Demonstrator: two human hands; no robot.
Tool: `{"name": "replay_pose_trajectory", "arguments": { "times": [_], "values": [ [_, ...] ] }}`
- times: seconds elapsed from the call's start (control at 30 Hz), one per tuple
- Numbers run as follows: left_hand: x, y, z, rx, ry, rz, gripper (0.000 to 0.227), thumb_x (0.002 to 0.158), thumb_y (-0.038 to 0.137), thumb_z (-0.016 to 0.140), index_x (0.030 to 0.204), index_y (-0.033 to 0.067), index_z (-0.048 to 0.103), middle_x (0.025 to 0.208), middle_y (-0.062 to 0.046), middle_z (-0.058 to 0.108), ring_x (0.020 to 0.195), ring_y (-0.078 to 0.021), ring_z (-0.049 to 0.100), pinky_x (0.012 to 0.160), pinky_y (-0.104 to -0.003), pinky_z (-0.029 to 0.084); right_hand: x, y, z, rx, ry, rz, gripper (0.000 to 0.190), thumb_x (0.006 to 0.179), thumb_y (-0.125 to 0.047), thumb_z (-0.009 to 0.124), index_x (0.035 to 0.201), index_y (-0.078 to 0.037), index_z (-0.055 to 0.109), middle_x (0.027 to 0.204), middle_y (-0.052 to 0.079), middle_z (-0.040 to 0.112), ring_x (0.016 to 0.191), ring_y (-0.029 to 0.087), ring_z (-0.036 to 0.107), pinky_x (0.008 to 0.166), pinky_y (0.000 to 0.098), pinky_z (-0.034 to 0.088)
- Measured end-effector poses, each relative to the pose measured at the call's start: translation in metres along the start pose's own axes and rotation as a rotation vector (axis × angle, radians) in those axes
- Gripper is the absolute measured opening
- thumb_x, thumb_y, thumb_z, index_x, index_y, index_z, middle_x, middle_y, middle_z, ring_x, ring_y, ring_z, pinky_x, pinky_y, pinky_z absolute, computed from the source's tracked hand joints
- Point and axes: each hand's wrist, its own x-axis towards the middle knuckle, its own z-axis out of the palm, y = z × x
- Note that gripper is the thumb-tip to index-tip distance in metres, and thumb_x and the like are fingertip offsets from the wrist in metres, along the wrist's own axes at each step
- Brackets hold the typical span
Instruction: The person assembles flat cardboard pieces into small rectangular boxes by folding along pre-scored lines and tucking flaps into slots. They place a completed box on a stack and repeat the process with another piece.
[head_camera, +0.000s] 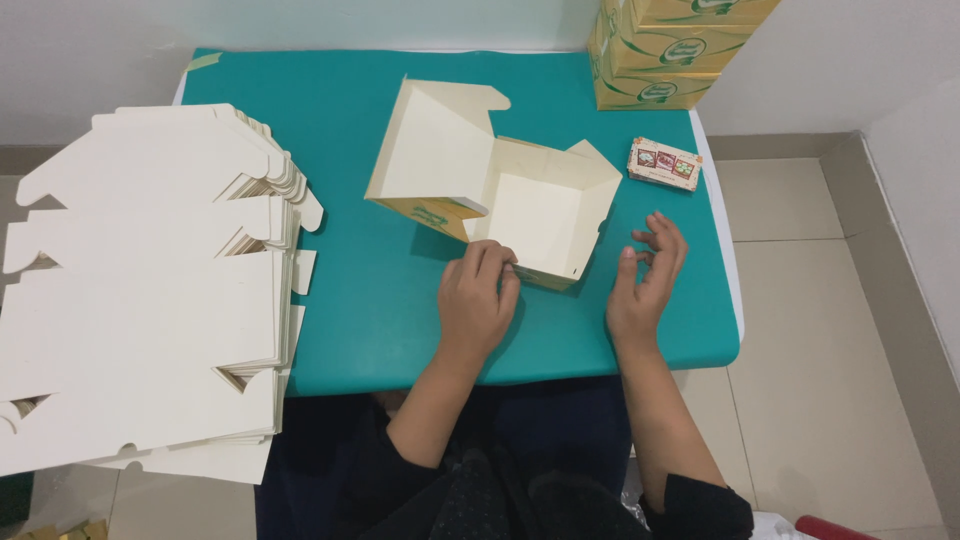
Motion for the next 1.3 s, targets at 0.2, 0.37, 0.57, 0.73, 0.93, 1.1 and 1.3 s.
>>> {"name": "replay_pose_trajectory", "arguments": {
  "times": [0.2, 0.37, 0.57, 0.73, 0.93, 1.1, 1.3],
  "values": [
    [-0.004, -0.004, -0.001, -0.008, -0.051, -0.08, 0.02, 0.091, 0.031, 0.046, 0.08, 0.0155, 0.051, 0.079, 0.0, 0.046, 0.07, -0.0237, 0.059, 0.069, -0.038, 0.043, -0.004, -0.002, 0.003, 0.084, -0.135, 0.187, 0.044, 0.106, -0.021, 0.032, 0.147, -0.005, 0.025, 0.15, 0.018, 0.028, 0.135, 0.041, 0.029, 0.104, 0.0536, 0.031],
    [0.004, 0.001, -0.024, -0.141, -0.05, -0.18, 0.026, 0.096, 0.035, 0.042, 0.099, 0.0109, 0.049, 0.111, -0.013, 0.05, 0.1, -0.0348, 0.056, 0.082, -0.046, 0.041, -0.005, 0.006, 0.003, 0.137, -0.19, 0.133, 0.041, 0.104, -0.032, 0.034, 0.132, -0.004, 0.045, 0.124, 0.017, 0.051, 0.116, 0.035, 0.052, 0.096, 0.0503, 0.041],
    [0.01, 0.002, -0.046, -0.186, 0.041, -0.296, 0.049, 0.099, 0.048, 0.03, 0.123, 0.0083, 0.047, 0.134, -0.019, 0.043, 0.12, -0.0387, 0.048, 0.098, -0.062, 0.03, -0.011, 0.013, 0.005, 0.171, -0.358, 0.046, 0.04, 0.102, -0.034, 0.034, 0.11, -0.008, 0.063, 0.094, 0.008, 0.063, 0.092, 0.027, 0.063, 0.083, 0.0421, 0.049],
    [0.002, 0.011, -0.046, 0.038, 0.043, -0.086, 0.065, 0.095, 0.062, 0.029, 0.123, 0.0089, 0.052, 0.131, -0.019, 0.048, 0.135, -0.0445, 0.03, 0.101, -0.075, 0.002, -0.019, 0.011, 0.014, 0.081, -0.515, -0.079, 0.022, 0.095, -0.019, 0.048, 0.103, -0.015, 0.068, 0.077, 0.0, 0.068, 0.076, 0.022, 0.066, 0.073, 0.0384, 0.052],
    [0.007, 0.024, -0.048, 0.141, -0.081, 0.032, 0.08, 0.078, 0.07, 0.057, 0.125, 0.0053, 0.055, 0.116, -0.016, 0.06, 0.12, -0.0384, 0.051, 0.103, -0.074, 0.007, -0.021, -0.027, 0.02, 0.145, -0.678, -0.269, 0.019, 0.091, -0.014, 0.051, 0.103, -0.01, 0.065, 0.092, 0.009, 0.067, 0.086, 0.032, 0.064, 0.076, 0.045, 0.051],
    [0.003, -0.001, -0.042, 0.305, -0.298, 0.058, 0.022, 0.086, 0.014, 0.061, 0.107, 0.0086, 0.067, 0.083, -0.008, 0.069, 0.086, -0.0279, 0.068, 0.11, -0.064, 0.018, -0.004, -0.033, 0.02, 0.109, -0.589, -0.213, 0.016, 0.087, -0.004, 0.054, 0.096, -0.011, 0.065, 0.095, 0.004, 0.064, 0.084, 0.026, 0.065, 0.072, 0.0392, 0.054],
    [0.013, -0.023, -0.071, 0.362, -0.458, -0.042, 0.015, 0.08, 0.012, 0.062, 0.095, 0.0114, 0.065, 0.076, -0.01, 0.07, 0.092, -0.0282, 0.068, 0.113, -0.059, 0.017, 0.032, -0.062, 0.032, -0.007, -0.698, -0.255, 0.048, 0.09, 0.002, 0.048, 0.135, -0.013, 0.046, 0.14, 0.012, 0.045, 0.109, 0.037, 0.059, 0.084, 0.05, 0.053]
  ]
}}
